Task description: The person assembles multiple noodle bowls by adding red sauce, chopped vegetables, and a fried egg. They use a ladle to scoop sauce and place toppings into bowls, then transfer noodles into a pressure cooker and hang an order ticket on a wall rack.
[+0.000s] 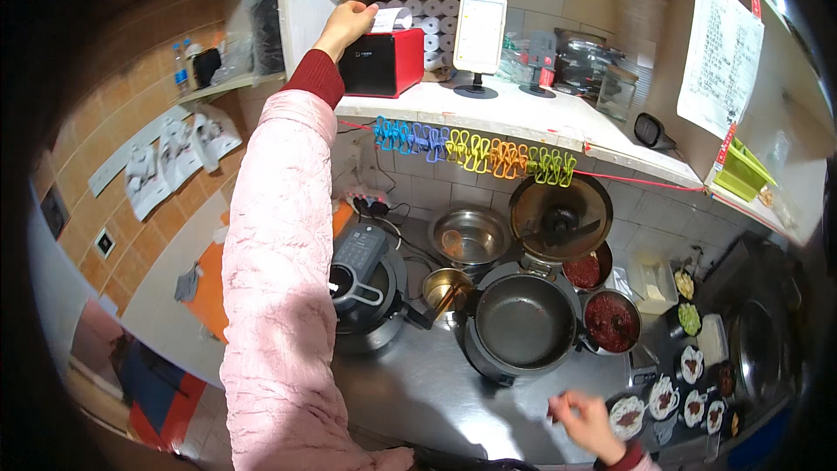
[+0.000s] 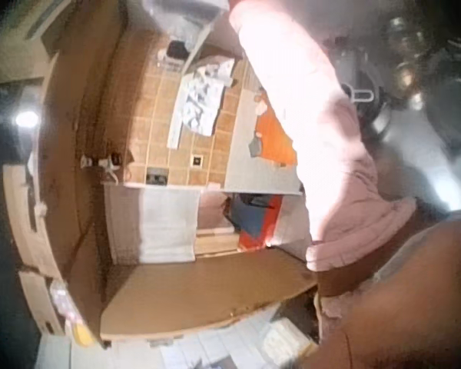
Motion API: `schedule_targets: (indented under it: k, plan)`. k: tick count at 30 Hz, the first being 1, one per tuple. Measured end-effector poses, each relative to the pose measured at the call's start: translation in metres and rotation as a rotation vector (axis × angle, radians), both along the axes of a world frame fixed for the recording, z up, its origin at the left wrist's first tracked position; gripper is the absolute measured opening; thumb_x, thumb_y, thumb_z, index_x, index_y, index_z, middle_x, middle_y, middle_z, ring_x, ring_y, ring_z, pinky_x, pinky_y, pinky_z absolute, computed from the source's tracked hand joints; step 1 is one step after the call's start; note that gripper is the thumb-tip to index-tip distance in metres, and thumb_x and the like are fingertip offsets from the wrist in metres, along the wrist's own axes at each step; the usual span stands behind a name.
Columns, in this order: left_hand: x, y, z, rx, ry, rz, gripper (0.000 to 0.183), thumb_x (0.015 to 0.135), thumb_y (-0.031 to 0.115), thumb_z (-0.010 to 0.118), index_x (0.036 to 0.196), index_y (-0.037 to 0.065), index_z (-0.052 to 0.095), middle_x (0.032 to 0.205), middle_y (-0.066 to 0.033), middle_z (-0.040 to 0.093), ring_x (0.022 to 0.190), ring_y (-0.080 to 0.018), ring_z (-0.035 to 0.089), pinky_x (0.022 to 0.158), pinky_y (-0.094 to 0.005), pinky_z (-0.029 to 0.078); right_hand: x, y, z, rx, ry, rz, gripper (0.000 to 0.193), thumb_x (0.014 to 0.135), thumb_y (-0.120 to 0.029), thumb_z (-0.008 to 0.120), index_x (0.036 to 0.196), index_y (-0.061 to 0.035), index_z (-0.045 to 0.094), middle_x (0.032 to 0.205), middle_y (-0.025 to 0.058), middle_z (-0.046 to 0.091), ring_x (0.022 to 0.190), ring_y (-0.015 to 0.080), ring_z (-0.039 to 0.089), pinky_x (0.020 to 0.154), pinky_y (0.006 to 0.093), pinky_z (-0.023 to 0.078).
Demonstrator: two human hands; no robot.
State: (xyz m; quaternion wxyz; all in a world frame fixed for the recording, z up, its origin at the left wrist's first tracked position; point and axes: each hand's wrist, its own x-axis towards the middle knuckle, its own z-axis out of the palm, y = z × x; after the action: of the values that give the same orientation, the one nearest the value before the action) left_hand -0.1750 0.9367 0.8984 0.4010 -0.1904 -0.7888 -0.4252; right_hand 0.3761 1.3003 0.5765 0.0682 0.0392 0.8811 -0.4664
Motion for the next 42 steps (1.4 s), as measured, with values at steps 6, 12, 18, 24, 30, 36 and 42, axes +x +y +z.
schedule_targets:
  k: [6,12,18,24,30,36,42]
  plan:
    - [0.012,-0.012,0.023,0.328,-0.263,-0.568,0.036,0.082,0.025,0.077,0.112,0.008,0.066,0.095,-0.0018,0.067,0.087,-0.0119,0.06,0.077,-0.0294,0.046,-0.178,-0.072,0.127,0.433,0.962,0.247,0.014,0.09,-0.01,0.063,0.087,0.0006,0.053,0.086,0.0176,0.054,0.077,0.0369,0.056,0.064,0.0434,0.046]
    - [0.032,-0.033,0.033,0.239,-0.138,-0.979,0.039,0.091,0.024,0.068,0.128,0.015,0.062,0.111,0.0036,0.065,0.103,-0.0079,0.056,0.09,-0.0255,0.039,-0.348,-0.151,0.227,0.61,1.558,0.219,0.04,0.09,-0.015,0.061,0.123,0.0032,0.049,0.124,0.0221,0.053,0.116,0.0384,0.051,0.096,0.0432,0.046]
    - [0.019,-0.056,0.005,0.446,-0.13,-1.203,0.032,0.095,0.016,0.061,0.126,0.008,0.062,0.118,-0.0002,0.062,0.105,-0.0104,0.056,0.094,-0.0315,0.043,-0.429,-0.194,0.251,0.68,1.636,0.191,0.045,0.092,-0.022,0.058,0.126,0.0068,0.049,0.127,0.0231,0.053,0.121,0.0365,0.05,0.102,0.0409,0.043]
    - [0.036,-0.063,-0.023,0.548,0.157,-1.995,0.026,0.098,0.012,0.055,0.122,0.003,0.061,0.112,-0.0072,0.063,0.099,-0.0133,0.058,0.089,-0.0325,0.046,-0.44,-0.194,0.242,0.657,1.635,0.191,0.045,0.092,-0.021,0.058,0.127,0.0055,0.049,0.127,0.0208,0.053,0.12,0.0353,0.051,0.101,0.0392,0.044]
    - [0.132,-0.03,-0.073,0.529,-0.048,-1.218,0.029,0.095,0.012,0.061,0.122,0.001,0.059,0.109,-0.0067,0.065,0.093,-0.0125,0.063,0.078,-0.0256,0.052,-0.433,-0.182,0.246,0.638,1.613,0.115,0.048,0.089,-0.02,0.06,0.128,0.0059,0.049,0.136,0.0239,0.048,0.125,0.0386,0.048,0.107,0.0444,0.039]
    - [0.224,-0.05,-0.14,0.567,-0.278,-1.065,0.032,0.086,-0.006,0.062,0.118,-0.004,0.059,0.111,-0.0154,0.065,0.097,-0.02,0.066,0.087,-0.0311,0.054,-0.348,-0.16,0.21,0.13,1.246,0.143,0.036,0.097,-0.026,0.054,0.082,0.0036,0.067,0.084,0.0218,0.065,0.081,0.037,0.063,0.072,0.0454,0.048]
    - [0.251,-0.017,-0.219,0.686,-0.289,-1.013,0.032,0.09,-0.009,0.056,0.121,-0.003,0.054,0.115,-0.01,0.057,0.105,-0.018,0.061,0.089,-0.0299,0.051,-0.26,-0.203,0.106,-0.716,0.571,0.552,0.06,0.099,-0.024,0.055,0.147,0.0017,0.029,0.14,0.015,0.048,0.129,0.0217,0.046,0.11,0.0373,0.035]
